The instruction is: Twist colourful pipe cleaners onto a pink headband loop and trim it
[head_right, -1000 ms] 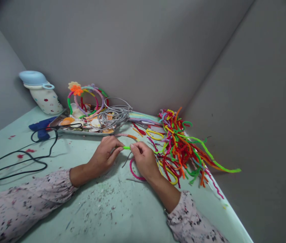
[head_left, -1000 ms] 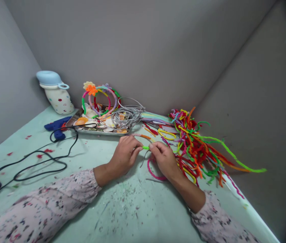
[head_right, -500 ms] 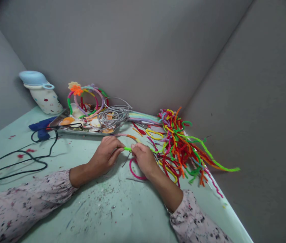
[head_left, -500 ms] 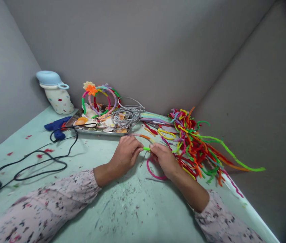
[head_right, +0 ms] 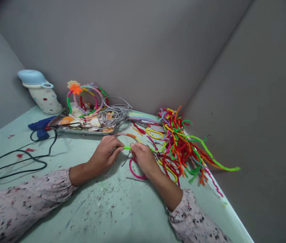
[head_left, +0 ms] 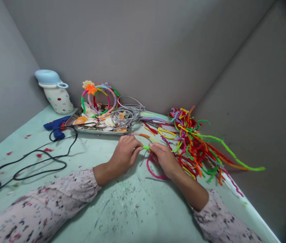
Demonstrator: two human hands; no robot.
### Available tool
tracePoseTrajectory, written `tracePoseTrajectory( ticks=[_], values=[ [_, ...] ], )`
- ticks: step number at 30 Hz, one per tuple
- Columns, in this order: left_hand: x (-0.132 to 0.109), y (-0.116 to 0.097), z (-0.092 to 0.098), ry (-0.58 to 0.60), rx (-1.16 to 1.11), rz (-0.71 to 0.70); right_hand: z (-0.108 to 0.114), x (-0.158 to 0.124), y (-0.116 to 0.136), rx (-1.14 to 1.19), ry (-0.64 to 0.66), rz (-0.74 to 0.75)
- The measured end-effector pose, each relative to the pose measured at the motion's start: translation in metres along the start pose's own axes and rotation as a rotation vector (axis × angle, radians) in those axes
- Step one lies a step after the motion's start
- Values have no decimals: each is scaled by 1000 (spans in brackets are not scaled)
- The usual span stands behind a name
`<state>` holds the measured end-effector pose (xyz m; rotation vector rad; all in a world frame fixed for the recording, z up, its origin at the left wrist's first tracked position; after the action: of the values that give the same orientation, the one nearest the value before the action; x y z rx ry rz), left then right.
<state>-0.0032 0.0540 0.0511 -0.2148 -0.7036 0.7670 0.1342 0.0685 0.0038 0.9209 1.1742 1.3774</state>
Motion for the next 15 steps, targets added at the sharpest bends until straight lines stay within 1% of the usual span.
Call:
tracePoseTrajectory(
  ticks=[5,10,13,15],
  values=[
    [0,-1,-2,15,13,-7,-8,1,-6,192,38,-58],
    [0,-1,-2,4,13,-20,-11,0,-11,303,50,-116],
    [0,0,0,-7,-9,-8,-9,-1,-7,256,53,-87],
    [0,1,3,-26,-35,11,-5,-3,1,139,30,5]
  ],
)
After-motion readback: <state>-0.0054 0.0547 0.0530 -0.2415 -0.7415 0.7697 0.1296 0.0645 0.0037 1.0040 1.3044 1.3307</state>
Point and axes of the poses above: each hand's wrist, its own x-axis towards the middle knuckle, its own z-axis out of the back of the hand, y = z × x, the point moved 8 cm from there along x, towards the middle knuckle, and after that the axes turned 5 degrees about y, right-handed, at the moved point
